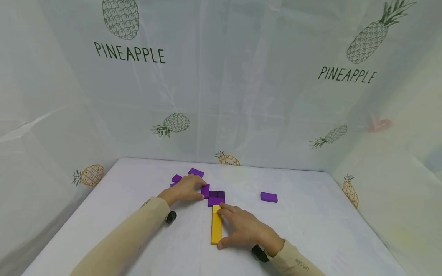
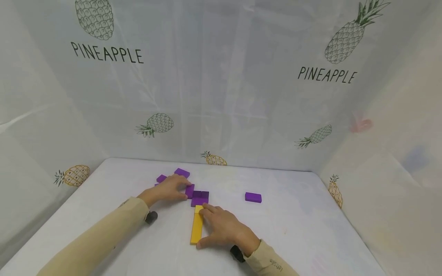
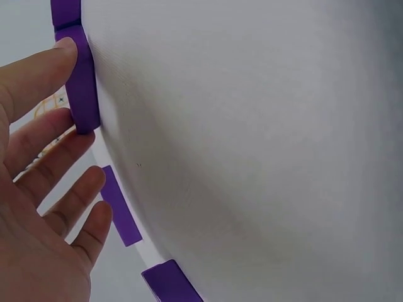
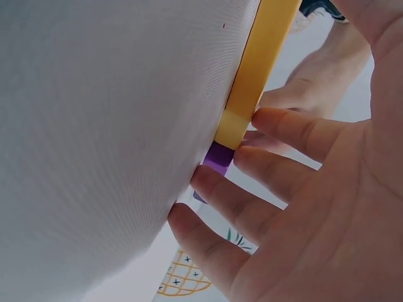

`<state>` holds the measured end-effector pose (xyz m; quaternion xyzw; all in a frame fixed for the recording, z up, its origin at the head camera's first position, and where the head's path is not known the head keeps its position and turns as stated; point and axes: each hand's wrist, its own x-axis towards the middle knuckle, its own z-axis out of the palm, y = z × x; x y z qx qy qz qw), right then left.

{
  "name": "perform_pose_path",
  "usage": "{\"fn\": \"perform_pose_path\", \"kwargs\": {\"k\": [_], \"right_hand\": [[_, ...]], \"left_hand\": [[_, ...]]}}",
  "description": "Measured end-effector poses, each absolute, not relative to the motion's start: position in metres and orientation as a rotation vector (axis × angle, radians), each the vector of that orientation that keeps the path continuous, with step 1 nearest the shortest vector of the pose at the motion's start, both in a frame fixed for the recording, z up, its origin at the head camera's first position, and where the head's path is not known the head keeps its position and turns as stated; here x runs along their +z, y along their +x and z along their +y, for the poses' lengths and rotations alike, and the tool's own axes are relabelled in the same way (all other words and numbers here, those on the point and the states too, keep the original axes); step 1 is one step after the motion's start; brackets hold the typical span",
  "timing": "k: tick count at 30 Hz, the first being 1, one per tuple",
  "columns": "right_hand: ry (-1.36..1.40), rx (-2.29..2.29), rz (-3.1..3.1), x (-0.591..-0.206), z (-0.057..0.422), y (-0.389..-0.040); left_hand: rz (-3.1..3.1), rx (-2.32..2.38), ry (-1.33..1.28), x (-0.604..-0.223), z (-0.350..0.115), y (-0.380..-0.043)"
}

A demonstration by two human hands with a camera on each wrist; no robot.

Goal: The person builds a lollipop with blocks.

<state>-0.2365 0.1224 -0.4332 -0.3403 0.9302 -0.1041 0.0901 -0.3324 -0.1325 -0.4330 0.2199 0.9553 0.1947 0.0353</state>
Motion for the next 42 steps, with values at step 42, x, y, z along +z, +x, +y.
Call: {"fn": "perform_pose_path", "kwargs": {"k": [42], "right_hand": [[-0.636,-0.809,3.014,-0.412,0.245,-0.306]], "left_hand": [[2.875,0.715,0.619,-0.436,-0.132,-0.332]]}}
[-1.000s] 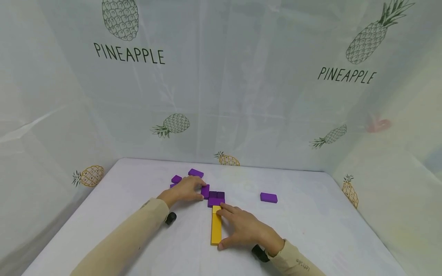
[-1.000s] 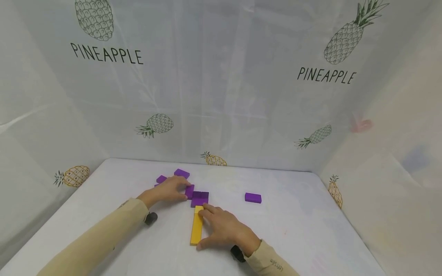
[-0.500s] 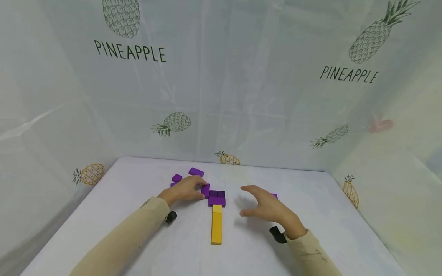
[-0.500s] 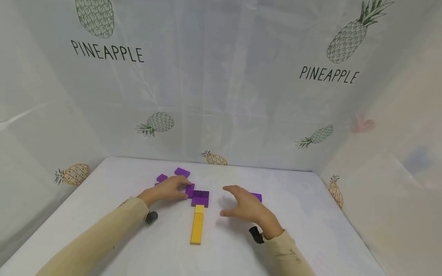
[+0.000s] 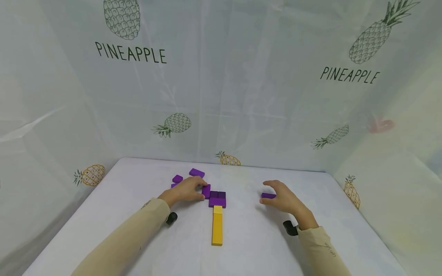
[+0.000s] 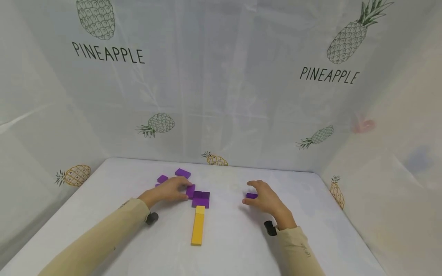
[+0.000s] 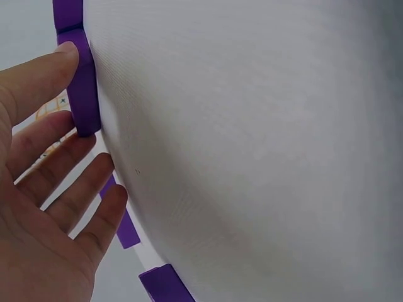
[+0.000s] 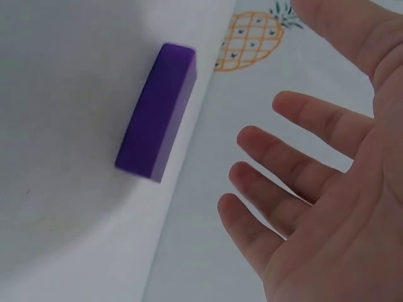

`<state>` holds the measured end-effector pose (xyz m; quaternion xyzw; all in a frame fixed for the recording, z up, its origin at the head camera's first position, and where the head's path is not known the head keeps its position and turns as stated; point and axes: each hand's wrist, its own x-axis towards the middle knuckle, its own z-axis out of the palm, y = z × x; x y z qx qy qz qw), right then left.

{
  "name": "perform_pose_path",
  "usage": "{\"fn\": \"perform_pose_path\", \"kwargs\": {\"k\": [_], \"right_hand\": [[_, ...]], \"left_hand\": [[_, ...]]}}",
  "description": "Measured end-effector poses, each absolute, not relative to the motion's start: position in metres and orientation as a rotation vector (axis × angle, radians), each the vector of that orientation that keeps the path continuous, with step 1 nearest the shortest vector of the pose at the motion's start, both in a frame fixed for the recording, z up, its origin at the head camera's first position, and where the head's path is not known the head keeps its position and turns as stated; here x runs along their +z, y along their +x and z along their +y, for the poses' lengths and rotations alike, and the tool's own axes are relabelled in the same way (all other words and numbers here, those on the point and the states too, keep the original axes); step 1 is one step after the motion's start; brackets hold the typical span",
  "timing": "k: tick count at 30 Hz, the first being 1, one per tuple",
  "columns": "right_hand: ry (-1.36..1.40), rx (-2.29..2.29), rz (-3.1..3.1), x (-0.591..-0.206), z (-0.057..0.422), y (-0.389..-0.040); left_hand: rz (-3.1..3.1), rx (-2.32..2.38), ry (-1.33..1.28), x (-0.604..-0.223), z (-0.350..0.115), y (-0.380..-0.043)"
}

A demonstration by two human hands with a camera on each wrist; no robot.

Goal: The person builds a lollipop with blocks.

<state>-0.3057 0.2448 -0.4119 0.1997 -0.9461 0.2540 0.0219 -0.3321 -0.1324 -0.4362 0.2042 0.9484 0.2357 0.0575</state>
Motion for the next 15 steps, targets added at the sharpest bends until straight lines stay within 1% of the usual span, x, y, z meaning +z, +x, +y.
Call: {"fn": "perform_pose_path", "kwargs": {"k": [6,15], "right_hand": [[0.567,0.677,-2.939,-0.420,0.257,-0.313],[0.488,0.620,-3.011,-0.421,0.265,-0.312]], "left_hand": [[2.873,0.720,0.612,-0.438,-0.132,-0.333],[2.877,0.711,0.600,-0.441,-0.133,-0.333]]}}
